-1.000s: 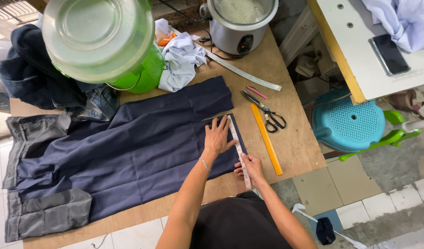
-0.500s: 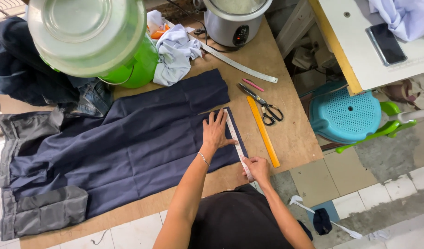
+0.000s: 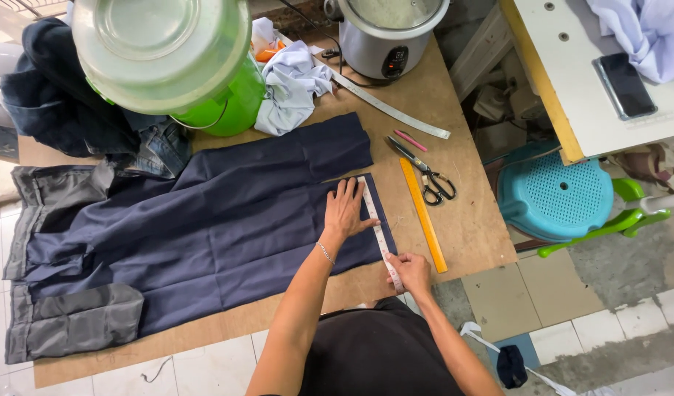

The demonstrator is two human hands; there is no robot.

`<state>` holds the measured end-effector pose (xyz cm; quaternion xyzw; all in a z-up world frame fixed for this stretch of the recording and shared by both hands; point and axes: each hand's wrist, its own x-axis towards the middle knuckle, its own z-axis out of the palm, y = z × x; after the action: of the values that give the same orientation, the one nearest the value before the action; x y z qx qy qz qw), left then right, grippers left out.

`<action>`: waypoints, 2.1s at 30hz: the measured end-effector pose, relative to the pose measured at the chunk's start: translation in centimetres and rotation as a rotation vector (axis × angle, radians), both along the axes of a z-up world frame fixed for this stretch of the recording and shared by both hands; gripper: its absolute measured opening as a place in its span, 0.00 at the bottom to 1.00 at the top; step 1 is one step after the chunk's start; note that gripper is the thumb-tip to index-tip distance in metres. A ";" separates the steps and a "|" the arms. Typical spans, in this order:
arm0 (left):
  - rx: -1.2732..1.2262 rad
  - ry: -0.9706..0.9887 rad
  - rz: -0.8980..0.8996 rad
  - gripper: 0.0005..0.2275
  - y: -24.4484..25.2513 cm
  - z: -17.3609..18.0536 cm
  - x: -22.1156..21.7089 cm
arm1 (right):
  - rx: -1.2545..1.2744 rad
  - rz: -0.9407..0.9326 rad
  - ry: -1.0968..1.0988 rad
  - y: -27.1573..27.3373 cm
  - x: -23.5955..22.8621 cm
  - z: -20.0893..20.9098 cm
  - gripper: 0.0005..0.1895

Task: The person measures a pair of dark trousers laid out on a wooden table using a measuring tape and a ruler. They mark the fabric with a pink chalk pencil and then use scissors to cut the trousers along the marked lines.

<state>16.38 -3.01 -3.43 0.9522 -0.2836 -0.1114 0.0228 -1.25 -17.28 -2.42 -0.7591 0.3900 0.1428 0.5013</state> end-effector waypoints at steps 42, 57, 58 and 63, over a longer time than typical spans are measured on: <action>-0.016 -0.093 0.046 0.40 -2.4 -0.8 -6.2 | -0.786 0.495 -0.642 -14.3 23.6 -4.2 0.09; -0.049 0.025 0.006 0.49 -1.0 4.4 -4.7 | 0.066 0.165 -0.397 -6.2 1.6 -5.7 0.11; -0.061 0.043 0.016 0.50 -0.8 4.5 -4.6 | 0.086 0.176 -0.379 -5.9 0.9 -6.0 0.12; 0.009 0.053 0.021 0.55 -1.0 3.9 -3.9 | 0.076 0.216 -0.216 -3.9 -1.4 -6.2 0.14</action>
<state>12.43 -4.06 0.47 0.9519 -0.2724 -0.1375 0.0271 -2.69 -21.20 -8.65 -0.7879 0.2444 0.1280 0.5506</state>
